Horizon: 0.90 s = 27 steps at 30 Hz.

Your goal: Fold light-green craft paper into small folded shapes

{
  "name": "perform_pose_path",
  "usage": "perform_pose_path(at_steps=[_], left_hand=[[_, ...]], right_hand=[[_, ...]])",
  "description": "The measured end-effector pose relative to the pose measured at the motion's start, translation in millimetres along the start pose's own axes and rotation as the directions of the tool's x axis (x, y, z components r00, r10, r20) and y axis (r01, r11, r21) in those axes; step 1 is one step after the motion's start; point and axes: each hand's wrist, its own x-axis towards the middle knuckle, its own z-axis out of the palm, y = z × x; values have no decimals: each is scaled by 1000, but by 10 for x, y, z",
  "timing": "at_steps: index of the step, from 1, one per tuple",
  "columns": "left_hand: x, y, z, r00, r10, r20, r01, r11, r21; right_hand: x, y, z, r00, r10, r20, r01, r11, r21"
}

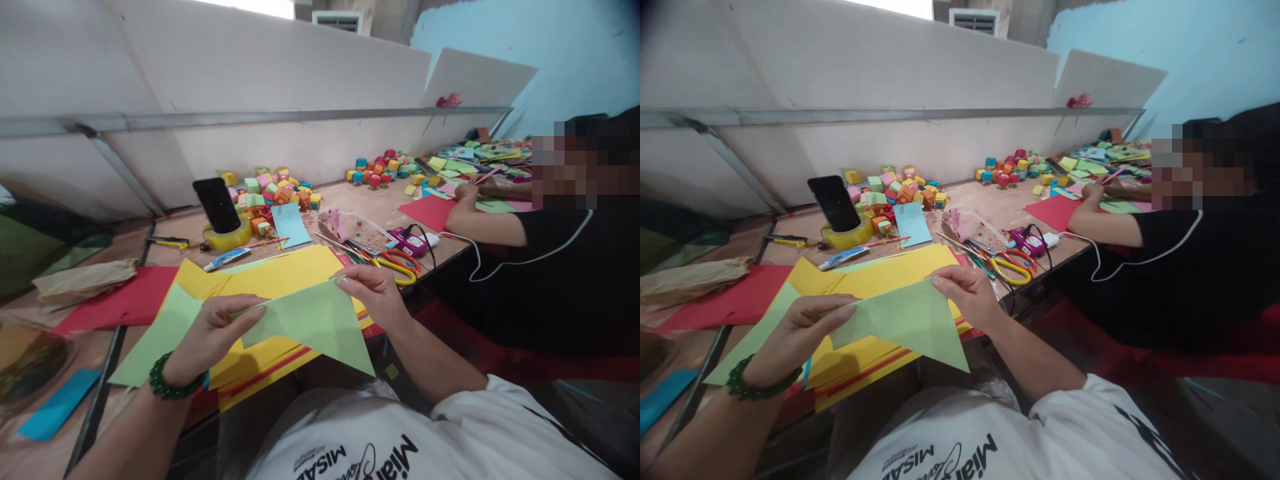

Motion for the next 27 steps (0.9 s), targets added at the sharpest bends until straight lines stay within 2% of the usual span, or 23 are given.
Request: perform_pose_path(at_steps=[3, 5, 7, 8, 10, 11, 13, 14, 16, 17, 19, 21, 24, 27], left_hand=[[-20, 36, -2, 998, 55, -40, -53, 998, 36], [-58, 76, -20, 972, 165, -165, -138, 977, 163], [-117, 75, -47, 898, 338, -281, -219, 898, 381], [-150, 45, -59, 853, 433, -292, -249, 829, 500], [-209, -74, -60, 826, 537, -173, -301, 678, 670], [-230, -152, -46, 835, 543, -90, -332, 628, 704], [-255, -303, 12, 879, 454, 146, -407, 555, 725], [-260, -358, 46, 885, 381, 268, -447, 533, 718], [-263, -407, 102, 889, 253, 381, -456, 550, 699], [-258, -404, 117, 894, 203, 401, -440, 572, 692], [-228, -364, 125, 914, 133, 383, -378, 620, 688], [-156, -314, 132, 945, 95, 312, -296, 650, 700], [14, -266, 216, 984, 57, 166, -163, 651, 741], [163, -244, 363, 991, -43, 123, -70, 618, 783]], right_hand=[[4, 12, 2, 999, -21, 25, 21, 1000, -9], [17, 6, -14, 994, -107, 30, 109, 993, -52], [44, -5, -71, 971, -240, 5, 238, 960, -151], [61, -8, -121, 952, -306, -14, 296, 929, -223], [100, 5, -263, 915, -401, -44, 353, 850, -391], [117, 27, -350, 906, -421, -48, 351, 810, -469], [139, 104, -533, 921, -388, -30, 294, 745, -599], [140, 156, -619, 942, -334, -18, 242, 716, -655], [129, 268, -752, 985, -172, 4, 115, 642, -758], [121, 320, -792, 996, -90, 4, 57, 591, -805], [120, 403, -814, 1000, 15, -15, -20, 478, -878], [159, 455, -778, 999, 27, -38, -45, 385, -922], [294, 496, -706, 1000, 14, -20, -23, 310, -950], [408, 524, -733, 998, 60, -18, -31, 237, -971]])
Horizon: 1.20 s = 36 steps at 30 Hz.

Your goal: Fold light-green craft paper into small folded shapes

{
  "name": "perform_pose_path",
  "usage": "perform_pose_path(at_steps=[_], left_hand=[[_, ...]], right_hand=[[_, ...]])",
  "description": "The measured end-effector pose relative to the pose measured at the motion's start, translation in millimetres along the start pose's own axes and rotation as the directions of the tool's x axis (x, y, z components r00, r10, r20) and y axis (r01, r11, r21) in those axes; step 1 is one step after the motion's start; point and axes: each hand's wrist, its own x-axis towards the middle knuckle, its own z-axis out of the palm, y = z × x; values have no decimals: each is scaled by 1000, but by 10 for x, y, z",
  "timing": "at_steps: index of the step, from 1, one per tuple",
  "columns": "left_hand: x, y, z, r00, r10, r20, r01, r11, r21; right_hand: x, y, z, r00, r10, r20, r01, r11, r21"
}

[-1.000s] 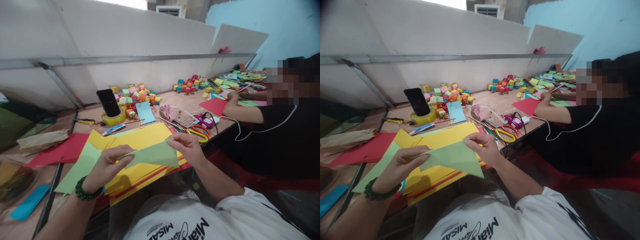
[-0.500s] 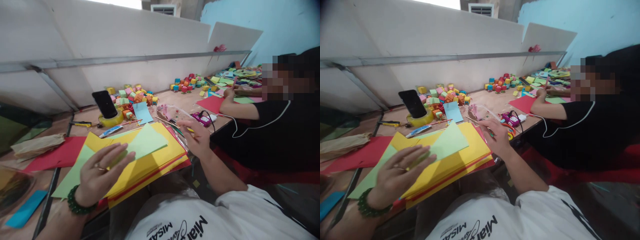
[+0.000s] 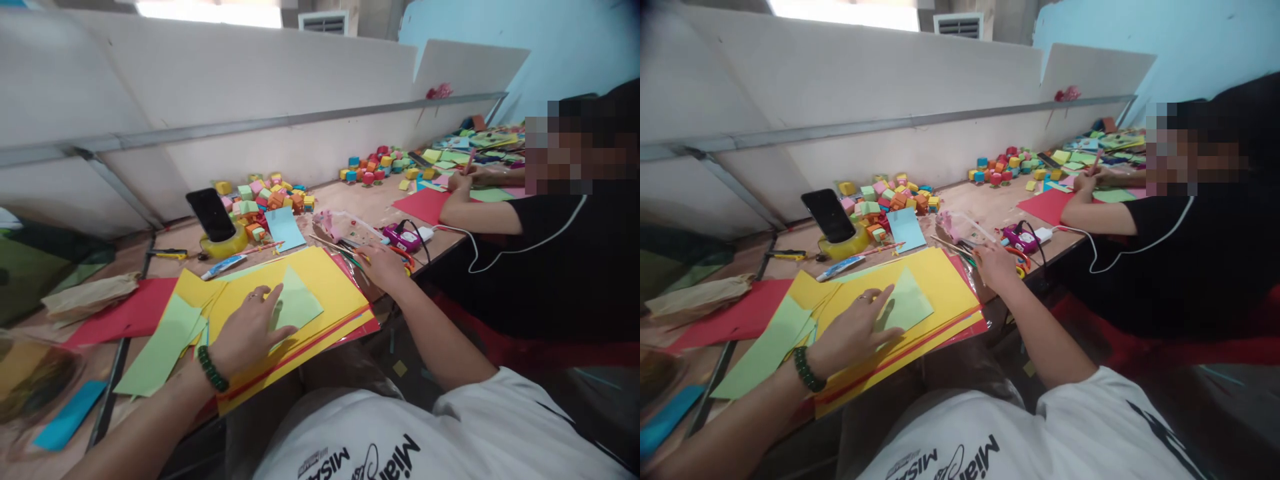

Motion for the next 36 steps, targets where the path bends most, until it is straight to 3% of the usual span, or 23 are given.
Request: perform_pose_path(at_steps=[3, 7, 14, 20, 26, 30, 33, 36], left_hand=[[77, 59, 62, 998, -54, 38, 53, 999, 9], [114, -19, 103, 995, -98, -21, 96, 993, -72], [138, -111, 76, 992, -77, 97, 99, 963, -249], [124, -142, 118, 997, -48, 63, 64, 953, -297], [136, -171, 88, 997, -7, 71, 35, 916, -399], [134, -164, 70, 997, -30, 71, 57, 907, -417], [143, -159, 63, 996, -41, 83, 73, 904, -422], [154, -158, 62, 994, -32, 105, 75, 897, -435]], right_hand=[[-22, 123, -18, 993, 109, 47, -105, 990, -95], [-189, 230, -68, 982, 150, 113, -139, 986, -97], [-240, 95, -103, 984, 165, 66, -161, 985, -61], [-164, 39, 89, 997, 56, 49, -53, 997, -59], [-123, 204, 269, 991, 101, 83, -94, 991, -91], [-414, 473, 75, 988, 122, 97, -116, 991, -65], [-712, 644, -224, 986, 67, 151, -86, 989, 123], [-903, 658, -532, 974, 128, 185, -175, 949, 264]])
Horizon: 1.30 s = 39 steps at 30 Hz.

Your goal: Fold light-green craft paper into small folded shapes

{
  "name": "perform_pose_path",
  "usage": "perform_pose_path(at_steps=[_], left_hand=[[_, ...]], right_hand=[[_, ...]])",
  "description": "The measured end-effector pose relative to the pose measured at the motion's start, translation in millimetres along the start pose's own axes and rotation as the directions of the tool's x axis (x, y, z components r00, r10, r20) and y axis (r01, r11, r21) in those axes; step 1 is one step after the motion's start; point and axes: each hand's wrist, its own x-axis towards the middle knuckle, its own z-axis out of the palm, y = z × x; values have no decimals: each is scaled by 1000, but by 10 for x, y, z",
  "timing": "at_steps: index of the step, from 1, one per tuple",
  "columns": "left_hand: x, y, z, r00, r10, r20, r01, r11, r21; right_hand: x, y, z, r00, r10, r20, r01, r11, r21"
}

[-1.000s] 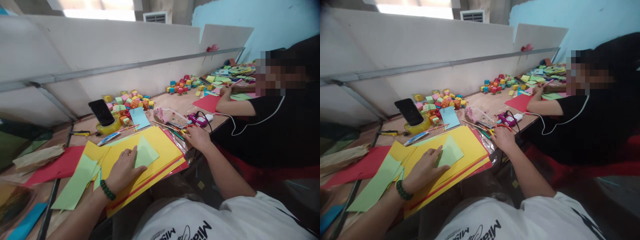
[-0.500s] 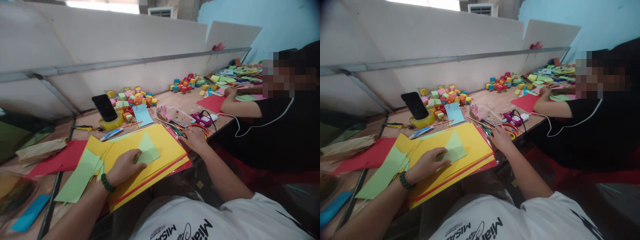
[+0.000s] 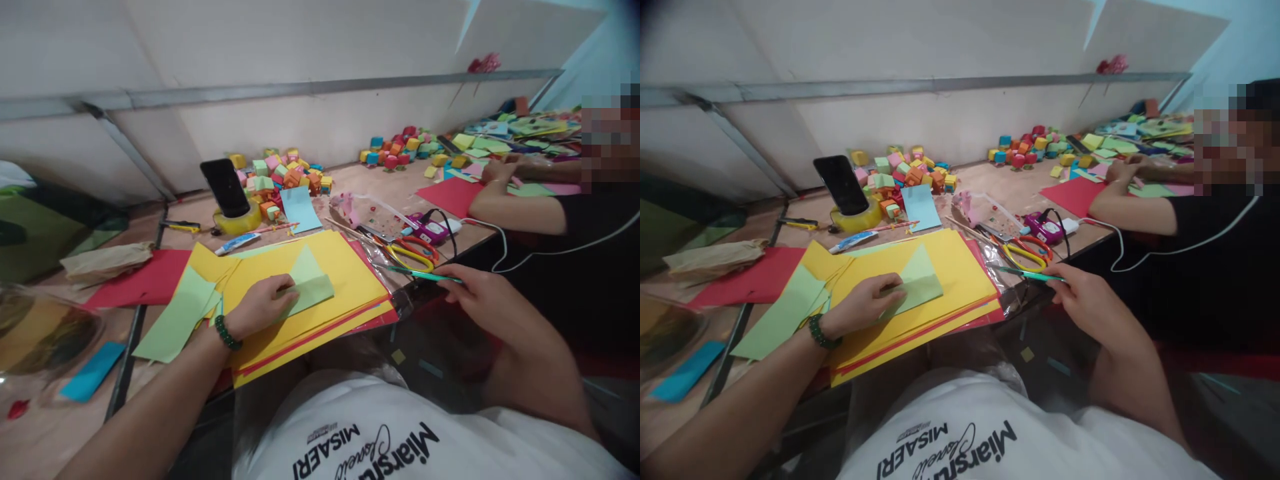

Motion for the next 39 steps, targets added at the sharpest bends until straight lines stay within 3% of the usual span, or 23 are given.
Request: perform_pose_path(at_steps=[4, 8, 12, 15, 22, 25, 28, 32, 39], left_hand=[[10, -9, 21, 1000, 6, 8, -6, 1000, -19], [12, -10, 50, 1000, 12, 1, -12, 1000, -23], [3, 2, 49, 999, 27, 17, -26, 999, -36], [-2, -3, 44, 999, 39, 19, -38, 998, -40], [-12, -45, 80, 998, 57, -21, -56, 998, 38], [-26, -27, 114, 982, 174, -73, -160, 973, 168], [-43, 2, 161, 958, 284, 50, -287, 921, 264], [-61, 26, 228, 931, 267, 248, -339, 886, 317], [-73, 70, 250, 934, 235, 269, -326, 869, 373]], right_hand=[[-128, -224, -129, 997, 5, -77, 12, 978, 208], [-108, -396, 102, 998, -64, -27, 69, 933, 353], [-5, -428, 484, 981, -73, -179, 136, 918, 372], [49, -440, 662, 971, -158, -182, 217, 900, 379], [26, -448, 744, 947, -314, -66, 317, 880, 354], [15, -427, 722, 944, -326, -46, 320, 873, 368], [12, -431, 705, 944, -329, -19, 312, 873, 374], [16, -427, 765, 948, -318, -14, 300, 879, 372], [-16, -304, 895, 939, -340, -56, 334, 858, 391]])
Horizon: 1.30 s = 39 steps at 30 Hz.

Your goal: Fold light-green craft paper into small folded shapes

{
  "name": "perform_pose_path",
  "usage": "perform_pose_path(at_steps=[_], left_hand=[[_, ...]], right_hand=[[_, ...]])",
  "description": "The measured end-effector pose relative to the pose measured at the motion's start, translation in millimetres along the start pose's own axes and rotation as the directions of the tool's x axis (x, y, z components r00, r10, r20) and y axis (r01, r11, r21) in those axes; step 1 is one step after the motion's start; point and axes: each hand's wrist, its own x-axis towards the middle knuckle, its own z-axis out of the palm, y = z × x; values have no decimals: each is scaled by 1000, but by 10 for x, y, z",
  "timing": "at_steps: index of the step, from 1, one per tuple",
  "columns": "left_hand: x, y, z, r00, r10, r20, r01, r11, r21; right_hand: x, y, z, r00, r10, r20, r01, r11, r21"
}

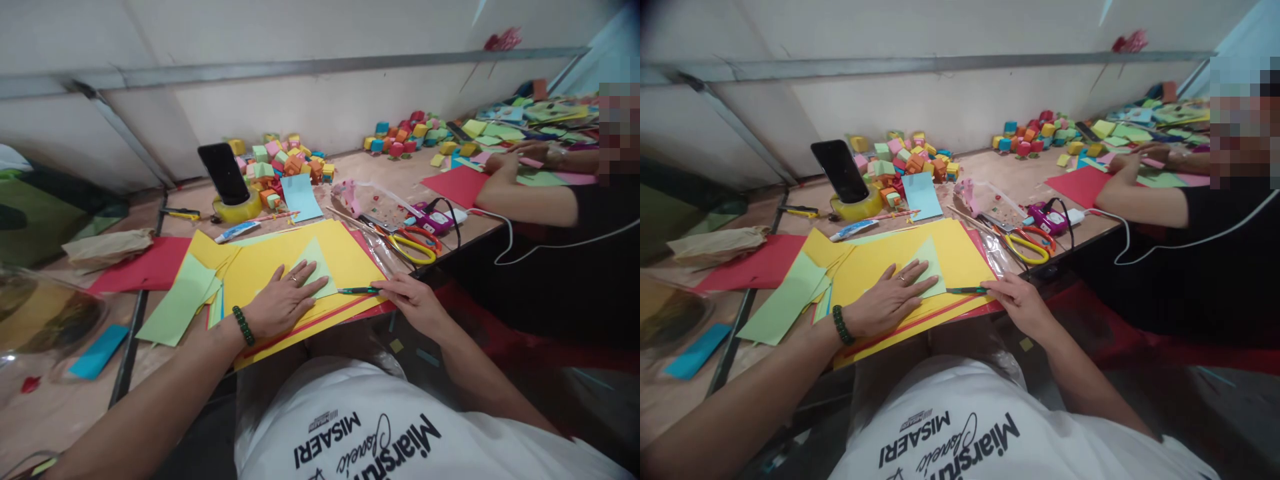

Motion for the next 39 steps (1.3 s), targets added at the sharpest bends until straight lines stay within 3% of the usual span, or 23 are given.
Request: perform_pose_path(at_steps=[21, 34, 39], left_hand=[[5, 21, -14, 999, -22, 30, 24, 999, -49], [33, 66, 19, 998, -54, 22, 54, 998, -31], [-4, 76, -109, 999, -36, 22, 37, 997, -66]], right_hand=[[-91, -223, 63, 1000, -13, -24, 12, 999, -43], [-103, -381, 158, 995, -96, -19, 91, 979, -183], [-82, -314, 178, 999, -43, -3, 42, 982, -182]])
